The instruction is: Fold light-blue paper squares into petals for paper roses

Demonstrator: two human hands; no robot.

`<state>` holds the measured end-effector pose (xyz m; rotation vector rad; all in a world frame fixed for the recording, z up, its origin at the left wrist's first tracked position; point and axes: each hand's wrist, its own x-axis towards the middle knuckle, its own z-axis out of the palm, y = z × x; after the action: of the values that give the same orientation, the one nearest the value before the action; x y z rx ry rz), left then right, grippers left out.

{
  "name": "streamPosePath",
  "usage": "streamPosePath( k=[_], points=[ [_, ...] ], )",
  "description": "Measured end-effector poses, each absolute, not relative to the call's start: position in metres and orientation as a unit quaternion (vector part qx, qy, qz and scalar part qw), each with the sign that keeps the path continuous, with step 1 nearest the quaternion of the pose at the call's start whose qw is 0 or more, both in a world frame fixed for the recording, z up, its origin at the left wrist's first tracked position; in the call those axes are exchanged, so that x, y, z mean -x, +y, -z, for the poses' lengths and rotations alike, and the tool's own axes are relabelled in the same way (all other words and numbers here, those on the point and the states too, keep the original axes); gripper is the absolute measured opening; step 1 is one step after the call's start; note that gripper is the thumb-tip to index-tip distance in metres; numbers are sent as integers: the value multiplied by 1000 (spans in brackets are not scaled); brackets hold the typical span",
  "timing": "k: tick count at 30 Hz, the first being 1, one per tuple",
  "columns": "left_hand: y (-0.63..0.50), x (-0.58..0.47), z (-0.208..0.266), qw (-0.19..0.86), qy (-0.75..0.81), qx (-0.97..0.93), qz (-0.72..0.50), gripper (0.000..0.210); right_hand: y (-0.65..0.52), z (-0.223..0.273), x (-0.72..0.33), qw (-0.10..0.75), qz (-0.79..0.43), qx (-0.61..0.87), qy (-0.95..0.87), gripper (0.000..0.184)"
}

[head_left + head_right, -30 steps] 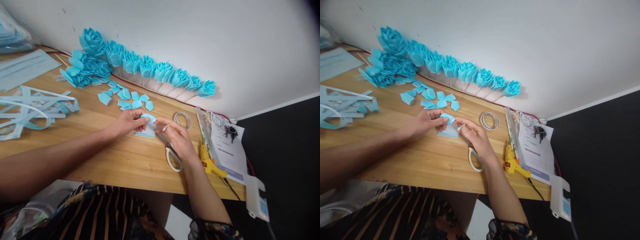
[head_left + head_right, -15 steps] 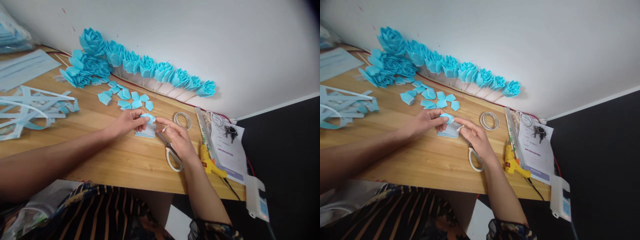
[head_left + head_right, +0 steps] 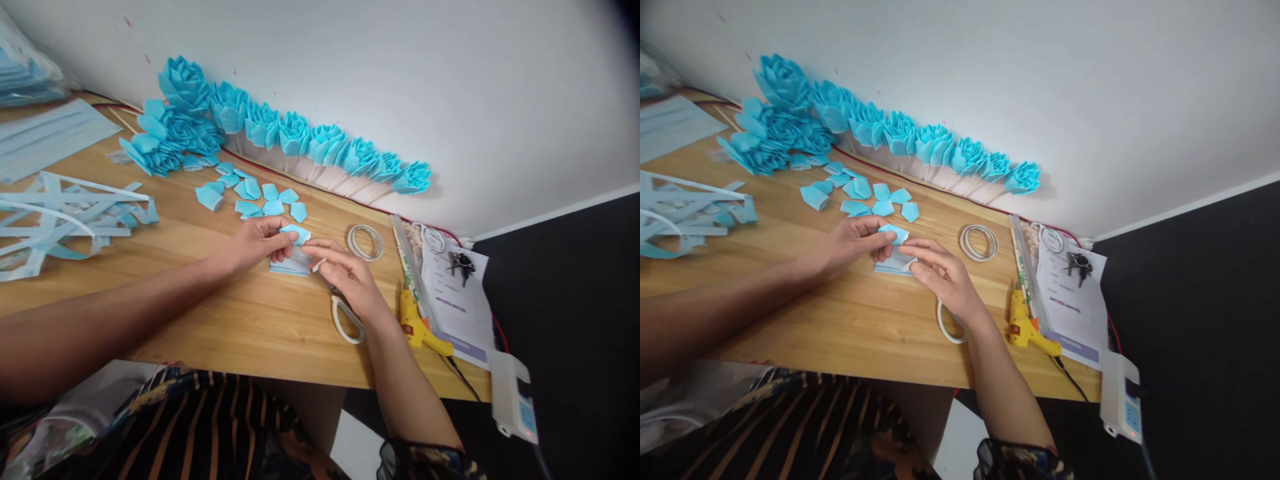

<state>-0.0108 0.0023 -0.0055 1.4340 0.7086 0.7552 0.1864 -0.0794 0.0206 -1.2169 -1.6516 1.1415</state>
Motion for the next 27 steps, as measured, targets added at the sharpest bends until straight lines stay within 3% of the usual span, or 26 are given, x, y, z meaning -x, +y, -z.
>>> streamPosePath(
  k=[27],
  points=[
    [4,10,8,628,307,-637,-325,23,-79,-17,-187,386,-458,469,-649,27]
  ],
)
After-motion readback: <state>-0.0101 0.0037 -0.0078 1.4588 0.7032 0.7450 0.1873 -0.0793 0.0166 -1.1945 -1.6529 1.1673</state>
